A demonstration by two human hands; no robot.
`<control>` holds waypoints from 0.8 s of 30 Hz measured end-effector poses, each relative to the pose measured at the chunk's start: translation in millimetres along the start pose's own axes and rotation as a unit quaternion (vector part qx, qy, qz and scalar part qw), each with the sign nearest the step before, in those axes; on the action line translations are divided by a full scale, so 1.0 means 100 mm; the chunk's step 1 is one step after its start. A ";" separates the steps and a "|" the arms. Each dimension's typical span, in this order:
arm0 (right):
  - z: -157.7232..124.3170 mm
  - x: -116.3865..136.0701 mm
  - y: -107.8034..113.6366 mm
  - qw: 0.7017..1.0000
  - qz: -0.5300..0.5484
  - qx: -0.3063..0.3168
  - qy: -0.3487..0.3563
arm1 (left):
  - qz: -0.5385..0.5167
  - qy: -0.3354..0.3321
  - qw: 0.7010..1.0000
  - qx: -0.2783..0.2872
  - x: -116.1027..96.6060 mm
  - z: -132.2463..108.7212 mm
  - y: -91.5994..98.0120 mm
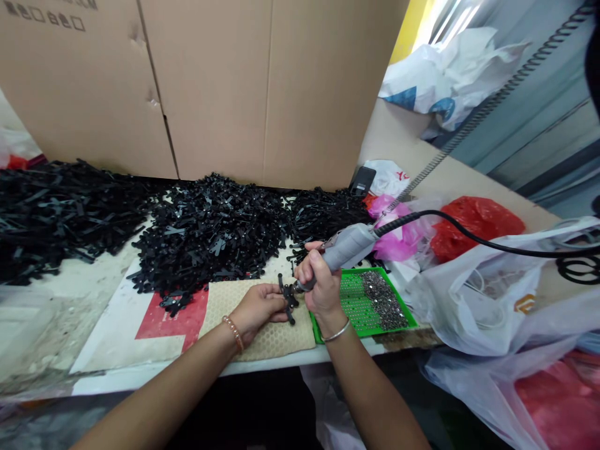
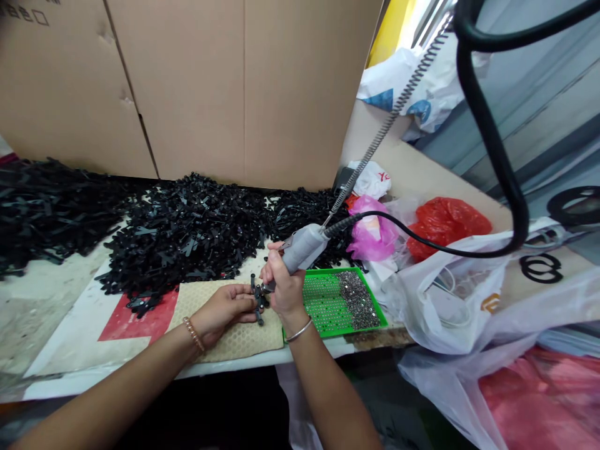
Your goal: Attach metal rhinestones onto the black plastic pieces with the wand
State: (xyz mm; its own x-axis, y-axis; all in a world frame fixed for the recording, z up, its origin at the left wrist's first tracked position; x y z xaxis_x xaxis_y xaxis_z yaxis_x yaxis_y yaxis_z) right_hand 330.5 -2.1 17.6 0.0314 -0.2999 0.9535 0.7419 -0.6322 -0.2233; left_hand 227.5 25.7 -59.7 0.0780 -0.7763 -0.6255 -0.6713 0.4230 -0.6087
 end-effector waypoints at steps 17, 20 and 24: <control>-0.01 -0.10 -0.09 0.997 -0.015 0.071 0.016 | 0.008 0.011 1.000 -0.009 0.02 0.02 0.01; 0.02 -0.16 -0.10 0.994 -0.035 0.107 -0.008 | 0.005 0.018 1.000 -0.010 0.02 0.06 0.02; 0.01 -0.11 -0.06 0.991 -0.051 0.106 -0.058 | 0.002 0.016 0.999 -0.027 -0.04 0.01 -0.01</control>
State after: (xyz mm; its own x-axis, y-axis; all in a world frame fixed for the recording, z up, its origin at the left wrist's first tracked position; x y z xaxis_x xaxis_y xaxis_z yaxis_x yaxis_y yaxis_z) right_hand 326.5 5.6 8.3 0.0167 -0.1504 0.9885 0.8694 -0.4861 -0.0887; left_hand 228.2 28.7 -57.1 0.0525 -0.7892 -0.6119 -0.7110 0.4007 -0.5779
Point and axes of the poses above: each hand's wrist, its own z-axis towards the middle knuckle, its own y-axis out of the back of the hand, x = y × z, the point moved 5 cm from there along z, towards the middle knuckle, and after that the axes turned 12 degrees about -z, right-handed, at the moved point
